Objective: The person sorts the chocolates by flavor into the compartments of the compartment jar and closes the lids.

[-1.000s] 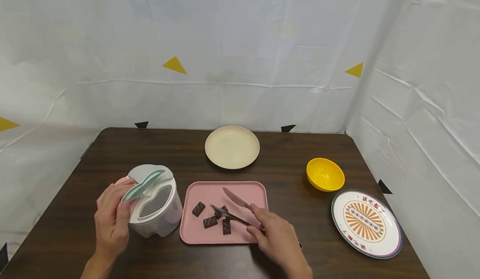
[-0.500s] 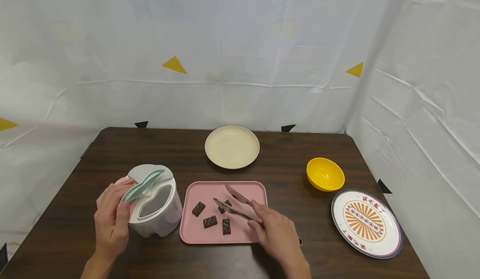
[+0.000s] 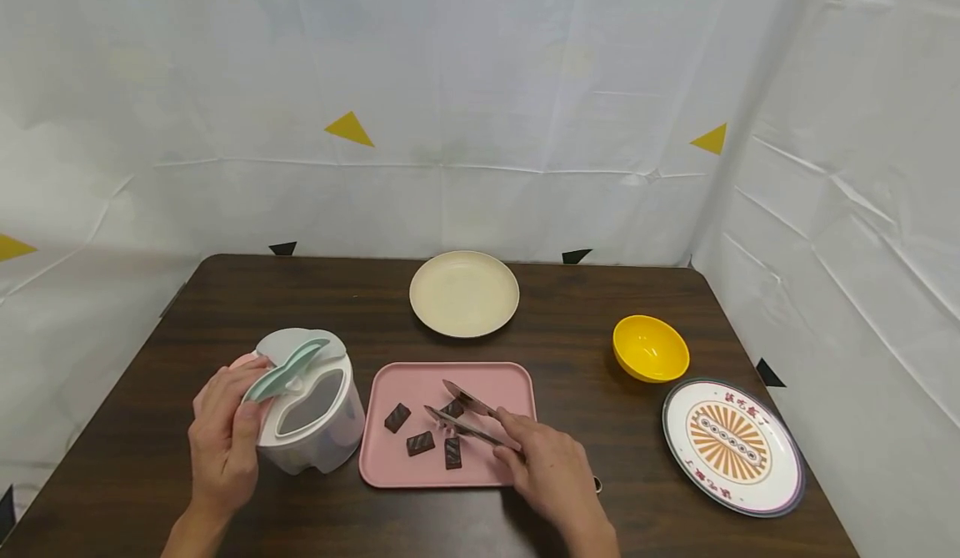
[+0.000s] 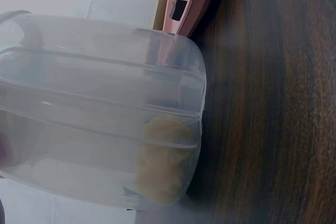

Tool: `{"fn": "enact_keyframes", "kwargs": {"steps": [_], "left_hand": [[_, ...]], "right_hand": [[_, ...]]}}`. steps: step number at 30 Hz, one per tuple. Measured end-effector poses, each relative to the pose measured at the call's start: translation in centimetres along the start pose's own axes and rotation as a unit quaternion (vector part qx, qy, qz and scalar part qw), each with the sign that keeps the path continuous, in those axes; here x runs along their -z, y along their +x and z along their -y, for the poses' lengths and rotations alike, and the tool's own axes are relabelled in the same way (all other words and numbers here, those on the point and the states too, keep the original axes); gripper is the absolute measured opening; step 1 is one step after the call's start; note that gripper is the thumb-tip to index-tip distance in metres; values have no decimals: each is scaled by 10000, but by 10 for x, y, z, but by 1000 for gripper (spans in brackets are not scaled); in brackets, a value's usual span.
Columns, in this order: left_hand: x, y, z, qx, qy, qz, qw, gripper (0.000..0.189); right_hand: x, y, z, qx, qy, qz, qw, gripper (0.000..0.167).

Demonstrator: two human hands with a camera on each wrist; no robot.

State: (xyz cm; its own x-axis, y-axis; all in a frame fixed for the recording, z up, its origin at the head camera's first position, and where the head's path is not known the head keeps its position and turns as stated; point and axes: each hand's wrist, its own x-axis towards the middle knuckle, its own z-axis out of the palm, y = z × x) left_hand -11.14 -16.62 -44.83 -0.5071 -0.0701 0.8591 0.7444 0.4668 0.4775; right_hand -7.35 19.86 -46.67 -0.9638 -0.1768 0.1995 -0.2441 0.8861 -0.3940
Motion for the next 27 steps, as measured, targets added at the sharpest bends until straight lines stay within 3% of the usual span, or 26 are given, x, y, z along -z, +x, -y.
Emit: {"fn": "enact_keyframes", "kwargs": {"steps": [16,23,27], "left_hand": [[0,1,-1,-3,-8,-11,10000,25],[0,1,-2,-22,-14,-37,10000,26],[0,1,-2,-13,-13,-40,10000,26]], "right_hand": [[2,1,-2,265,-47,-397,9988,48],[12,3,5,756,135,-960,9924,51],[20,7,16,1357,433,-1353,9805,52]]}}
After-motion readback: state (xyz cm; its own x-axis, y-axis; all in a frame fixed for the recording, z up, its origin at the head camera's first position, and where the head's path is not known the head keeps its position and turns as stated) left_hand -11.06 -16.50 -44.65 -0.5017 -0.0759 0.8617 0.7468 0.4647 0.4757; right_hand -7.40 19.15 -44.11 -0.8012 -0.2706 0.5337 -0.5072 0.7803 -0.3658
